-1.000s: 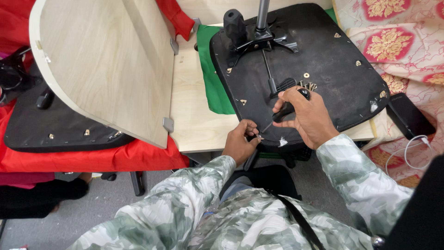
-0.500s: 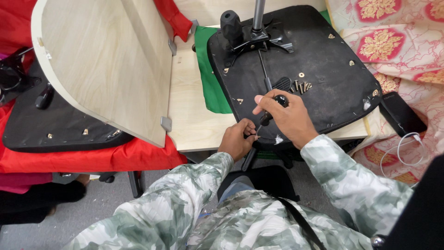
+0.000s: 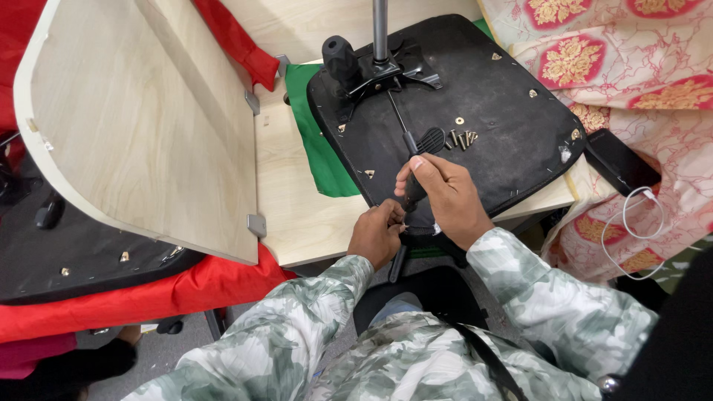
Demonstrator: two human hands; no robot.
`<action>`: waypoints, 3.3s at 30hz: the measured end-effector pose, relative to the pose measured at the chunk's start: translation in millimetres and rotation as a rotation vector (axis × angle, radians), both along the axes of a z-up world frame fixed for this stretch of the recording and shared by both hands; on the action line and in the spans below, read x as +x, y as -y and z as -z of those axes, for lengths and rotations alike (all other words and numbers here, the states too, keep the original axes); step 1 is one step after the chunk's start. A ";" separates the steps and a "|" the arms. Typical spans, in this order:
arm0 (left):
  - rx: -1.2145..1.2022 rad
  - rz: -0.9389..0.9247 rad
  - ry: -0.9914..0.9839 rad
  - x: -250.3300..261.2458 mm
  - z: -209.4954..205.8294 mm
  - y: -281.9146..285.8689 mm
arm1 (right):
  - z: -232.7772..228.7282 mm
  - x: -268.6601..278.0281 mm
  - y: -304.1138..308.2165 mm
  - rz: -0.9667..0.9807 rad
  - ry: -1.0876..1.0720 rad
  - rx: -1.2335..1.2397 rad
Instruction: The person uses a screwdriver to fasten screws into the underside of a black chair seat. They align the seat with a wooden backrest and tighten multiple screws to secure the components together.
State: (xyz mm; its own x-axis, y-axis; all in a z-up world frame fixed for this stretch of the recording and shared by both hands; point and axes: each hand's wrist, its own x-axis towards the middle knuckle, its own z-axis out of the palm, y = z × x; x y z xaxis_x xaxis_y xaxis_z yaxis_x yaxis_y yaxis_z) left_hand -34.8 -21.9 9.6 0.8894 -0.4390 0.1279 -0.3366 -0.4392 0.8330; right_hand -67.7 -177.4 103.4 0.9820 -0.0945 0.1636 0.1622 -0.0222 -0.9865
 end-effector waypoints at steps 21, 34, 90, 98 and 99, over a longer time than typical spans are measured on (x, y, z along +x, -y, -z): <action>0.092 0.233 -0.042 26.2 -8.7 -14.3 | -4.7 53.3 -4.5 0.097 -0.140 0.117; 0.110 0.378 -0.030 42.3 -13.9 -23.8 | -8.0 32.8 -12.8 -0.025 -0.108 -0.160; -0.007 0.260 -0.068 28.9 5.4 -22.2 | -10.3 -4.6 2.6 -0.037 -0.114 0.120; -0.049 0.261 -0.006 25.5 4.5 -22.7 | -2.7 6.3 -6.5 0.009 -0.062 -0.075; -0.053 0.259 0.002 25.2 3.9 -22.8 | -2.3 12.6 -11.3 0.019 -0.021 -0.053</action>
State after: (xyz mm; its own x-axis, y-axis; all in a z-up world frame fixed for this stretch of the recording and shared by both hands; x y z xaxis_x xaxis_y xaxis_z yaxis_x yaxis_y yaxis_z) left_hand -9.6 0.9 5.7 0.7480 -0.6446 0.1579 -0.4334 -0.2943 0.8518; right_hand -55.1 -166.1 105.6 0.9834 -0.1045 0.1485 0.1408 -0.0778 -0.9870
